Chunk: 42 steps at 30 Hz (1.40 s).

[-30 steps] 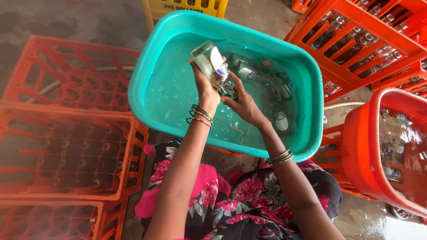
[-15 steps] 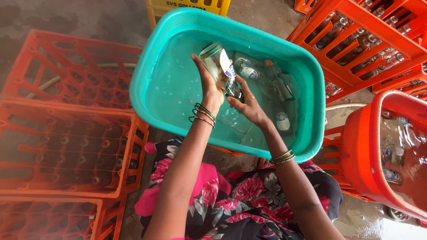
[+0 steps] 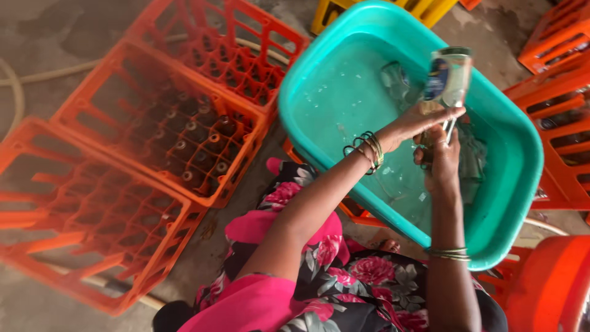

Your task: The person washes glass bottles by hand in a teal basin filled with water. They repeatedly pick up bottles, rinse them, and place them into an orange crate.

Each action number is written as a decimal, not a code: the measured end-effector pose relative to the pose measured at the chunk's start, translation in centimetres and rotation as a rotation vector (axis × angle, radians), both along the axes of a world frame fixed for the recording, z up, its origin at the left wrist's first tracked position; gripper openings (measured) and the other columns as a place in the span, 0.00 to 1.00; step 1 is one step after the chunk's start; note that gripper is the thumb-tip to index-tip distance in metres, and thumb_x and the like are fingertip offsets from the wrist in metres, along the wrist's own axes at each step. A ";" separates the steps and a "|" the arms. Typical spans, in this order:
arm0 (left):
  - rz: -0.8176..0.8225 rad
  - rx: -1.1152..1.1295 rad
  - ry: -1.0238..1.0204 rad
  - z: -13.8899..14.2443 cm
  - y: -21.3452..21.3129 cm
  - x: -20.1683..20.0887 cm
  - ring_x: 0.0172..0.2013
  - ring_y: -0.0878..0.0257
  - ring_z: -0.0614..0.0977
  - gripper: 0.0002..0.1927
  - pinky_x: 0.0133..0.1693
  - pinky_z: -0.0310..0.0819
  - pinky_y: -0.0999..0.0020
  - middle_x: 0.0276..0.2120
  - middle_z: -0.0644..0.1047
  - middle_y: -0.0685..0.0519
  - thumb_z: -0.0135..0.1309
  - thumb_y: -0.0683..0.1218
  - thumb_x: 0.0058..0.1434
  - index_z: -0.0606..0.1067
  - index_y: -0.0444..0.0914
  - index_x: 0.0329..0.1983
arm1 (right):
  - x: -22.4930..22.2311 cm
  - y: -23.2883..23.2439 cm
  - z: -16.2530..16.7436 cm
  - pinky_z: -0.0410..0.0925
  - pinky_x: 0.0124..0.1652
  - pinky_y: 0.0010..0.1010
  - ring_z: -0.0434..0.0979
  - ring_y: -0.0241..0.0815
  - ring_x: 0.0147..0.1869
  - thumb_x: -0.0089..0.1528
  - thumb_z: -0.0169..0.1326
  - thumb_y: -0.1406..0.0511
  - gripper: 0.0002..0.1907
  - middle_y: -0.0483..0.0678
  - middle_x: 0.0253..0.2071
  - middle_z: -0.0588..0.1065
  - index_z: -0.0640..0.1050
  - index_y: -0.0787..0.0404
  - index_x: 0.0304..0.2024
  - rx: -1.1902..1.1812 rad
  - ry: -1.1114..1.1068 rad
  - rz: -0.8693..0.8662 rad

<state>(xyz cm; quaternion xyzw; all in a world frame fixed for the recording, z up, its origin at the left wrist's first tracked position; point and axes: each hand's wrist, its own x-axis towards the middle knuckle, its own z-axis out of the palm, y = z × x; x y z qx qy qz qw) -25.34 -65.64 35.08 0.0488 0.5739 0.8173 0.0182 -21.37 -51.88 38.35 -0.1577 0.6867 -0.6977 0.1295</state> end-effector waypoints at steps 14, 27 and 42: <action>0.730 -0.695 0.291 -3.8 -43.5 28.2 0.54 0.62 0.81 0.27 0.56 0.79 0.66 0.57 0.78 0.49 0.63 0.55 0.71 0.71 0.36 0.64 | 11.0 -1.9 5.2 0.74 0.36 0.33 0.83 0.40 0.39 0.61 0.57 0.69 0.41 0.51 0.50 0.79 0.58 0.56 0.75 0.842 0.531 0.424; 0.560 -2.253 -1.088 -11.3 -52.5 40.7 0.31 0.56 0.86 0.11 0.23 0.79 0.56 0.31 0.82 0.53 0.61 0.48 0.62 0.75 0.44 0.46 | 15.1 2.8 -2.7 0.72 0.44 0.33 0.80 0.44 0.45 0.71 0.51 0.59 0.21 0.49 0.46 0.79 0.76 0.56 0.64 0.940 0.728 0.238; 0.024 -2.169 -1.182 -18.8 -49.6 37.5 0.34 0.57 0.84 0.11 0.31 0.76 0.55 0.33 0.81 0.54 0.59 0.51 0.61 0.83 0.42 0.42 | 12.6 4.3 -1.9 0.70 0.50 0.30 0.78 0.34 0.50 0.67 0.54 0.61 0.21 0.47 0.50 0.79 0.74 0.59 0.62 0.713 0.142 0.152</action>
